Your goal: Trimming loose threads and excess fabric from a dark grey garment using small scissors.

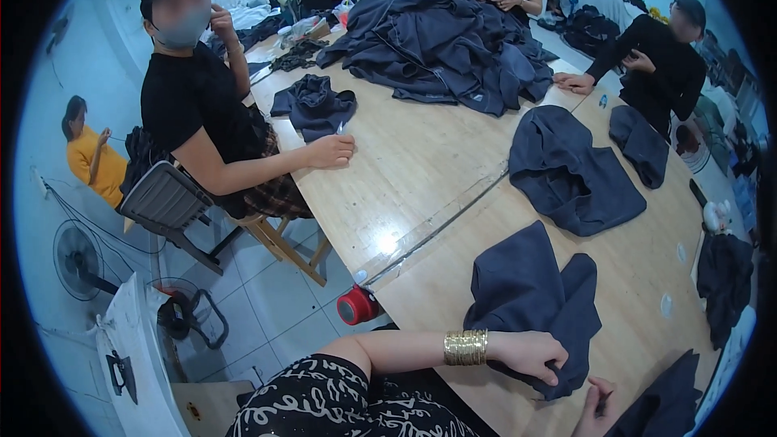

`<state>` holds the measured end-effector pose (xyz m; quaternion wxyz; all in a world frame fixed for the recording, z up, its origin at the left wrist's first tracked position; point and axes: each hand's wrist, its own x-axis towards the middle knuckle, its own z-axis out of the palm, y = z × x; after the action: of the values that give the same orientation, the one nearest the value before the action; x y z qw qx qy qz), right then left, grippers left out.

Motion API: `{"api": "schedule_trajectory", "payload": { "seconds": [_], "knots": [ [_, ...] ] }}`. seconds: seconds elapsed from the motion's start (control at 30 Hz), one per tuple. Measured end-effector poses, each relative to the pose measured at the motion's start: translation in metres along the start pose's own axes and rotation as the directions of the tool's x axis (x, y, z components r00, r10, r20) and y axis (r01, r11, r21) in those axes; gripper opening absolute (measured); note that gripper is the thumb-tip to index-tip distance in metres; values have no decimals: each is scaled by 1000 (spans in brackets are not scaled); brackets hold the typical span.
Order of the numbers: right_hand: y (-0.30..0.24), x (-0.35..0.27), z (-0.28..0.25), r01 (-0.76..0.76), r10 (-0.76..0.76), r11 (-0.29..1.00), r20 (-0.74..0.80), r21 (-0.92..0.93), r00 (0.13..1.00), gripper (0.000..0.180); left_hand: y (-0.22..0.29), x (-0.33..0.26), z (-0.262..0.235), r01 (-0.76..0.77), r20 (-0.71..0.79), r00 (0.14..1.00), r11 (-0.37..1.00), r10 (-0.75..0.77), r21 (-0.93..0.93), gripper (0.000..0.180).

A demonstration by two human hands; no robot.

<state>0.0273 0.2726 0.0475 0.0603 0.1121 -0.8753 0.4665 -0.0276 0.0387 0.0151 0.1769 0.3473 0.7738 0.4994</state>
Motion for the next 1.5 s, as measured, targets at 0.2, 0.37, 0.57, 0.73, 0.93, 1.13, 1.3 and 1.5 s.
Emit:
{"api": "schedule_trajectory", "payload": {
  "seconds": [0.2,0.37,0.57,0.73,0.93,1.13,1.3,1.5],
  "knots": [
    [-38,-24,58,80,-85,995,-86,-53,993,33,-8,8,6,-3,-166,985,972,-37,-234,31],
    [-19,-34,53,11,-20,999,-262,-33,965,33,1,8,12,10,-151,987,955,-57,-295,31],
    [-2,-33,51,125,-185,965,-257,-232,949,16,5,9,11,-83,-210,978,934,8,-348,31],
    [-22,-19,43,103,-127,982,-150,-159,981,16,13,-2,-13,25,-149,985,934,-83,-356,39],
    [-26,-11,19,-406,400,905,71,130,914,9,19,2,-11,128,6,991,914,-136,-386,38],
    [-38,-3,6,-476,444,838,174,268,879,10,17,3,1,-11,-99,995,926,-29,-377,23],
    [-47,13,-2,-333,314,932,142,143,939,9,26,2,-14,131,57,991,951,-119,-280,13],
    [-50,30,1,-196,190,981,184,14,964,12,25,6,-17,-92,-6,996,986,92,-141,16]
  ]
}}
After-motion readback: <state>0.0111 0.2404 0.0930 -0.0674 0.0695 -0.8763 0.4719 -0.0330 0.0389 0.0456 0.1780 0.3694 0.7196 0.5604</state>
